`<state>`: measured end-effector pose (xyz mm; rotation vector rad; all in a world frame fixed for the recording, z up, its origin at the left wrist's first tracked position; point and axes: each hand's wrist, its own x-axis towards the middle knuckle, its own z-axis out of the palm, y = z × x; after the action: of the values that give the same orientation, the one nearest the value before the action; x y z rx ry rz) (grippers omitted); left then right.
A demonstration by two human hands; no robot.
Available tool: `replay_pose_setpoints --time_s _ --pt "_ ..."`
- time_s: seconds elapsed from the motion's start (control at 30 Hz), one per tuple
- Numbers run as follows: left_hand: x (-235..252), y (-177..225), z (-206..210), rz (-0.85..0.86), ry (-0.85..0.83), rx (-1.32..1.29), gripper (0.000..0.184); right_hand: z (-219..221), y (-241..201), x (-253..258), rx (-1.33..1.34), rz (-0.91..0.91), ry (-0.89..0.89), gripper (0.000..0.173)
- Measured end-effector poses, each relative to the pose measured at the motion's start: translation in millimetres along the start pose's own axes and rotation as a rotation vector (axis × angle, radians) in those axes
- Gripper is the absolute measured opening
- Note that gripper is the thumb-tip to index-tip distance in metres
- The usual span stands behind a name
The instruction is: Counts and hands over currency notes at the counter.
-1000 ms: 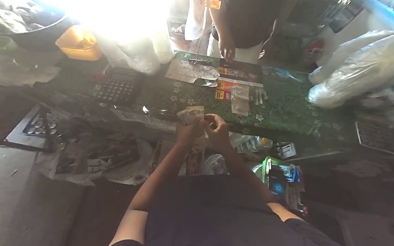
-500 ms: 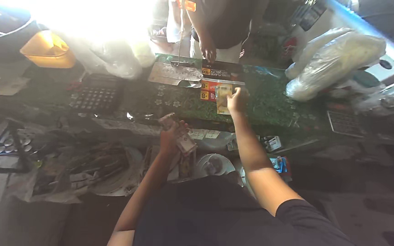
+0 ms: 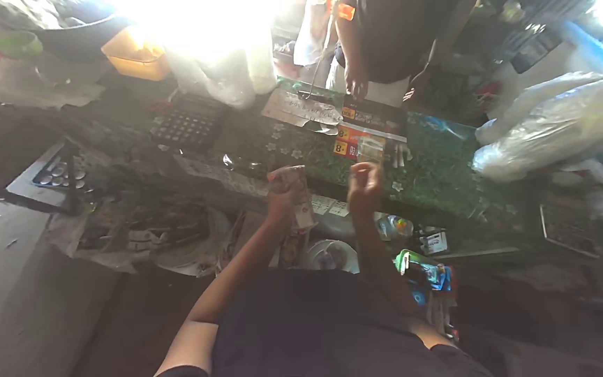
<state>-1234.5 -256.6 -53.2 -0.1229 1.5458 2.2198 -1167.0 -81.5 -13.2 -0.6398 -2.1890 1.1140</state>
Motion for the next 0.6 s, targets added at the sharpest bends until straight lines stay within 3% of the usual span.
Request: replay_pose_setpoints --time_s 0.07,0.13,0.2,0.27,0.43,0.6 --pt "-6.2 2.3 5.5 0.012 -0.01 0.1 0.041 27.2 -11.5 -32.7 0.059 -0.023 -0.234 0.043" --pt "-12.1 2.1 11.3 0.025 -0.025 0.18 0.034 47.0 -15.6 -49.8 0.071 -0.013 -0.283 0.04" --pt "-14.0 1.4 15.1 0.037 -0.047 0.246 0.035 47.9 -17.9 -45.2 0.058 -0.003 -0.212 0.028" --pt "-19.0 6.6 22.0 0.012 -0.073 0.262 0.029 30.4 -19.8 -20.6 -0.006 0.027 -0.131 0.029" --pt "-19.9 2.0 18.4 -0.056 -0.063 0.102 0.03 -20.5 5.3 86.0 -0.294 0.113 0.23 0.034" --pt "-17.5 8.6 18.1 -0.109 -0.062 -0.083 0.032 -9.2 51.2 132.8 -0.495 0.319 0.138 0.034"
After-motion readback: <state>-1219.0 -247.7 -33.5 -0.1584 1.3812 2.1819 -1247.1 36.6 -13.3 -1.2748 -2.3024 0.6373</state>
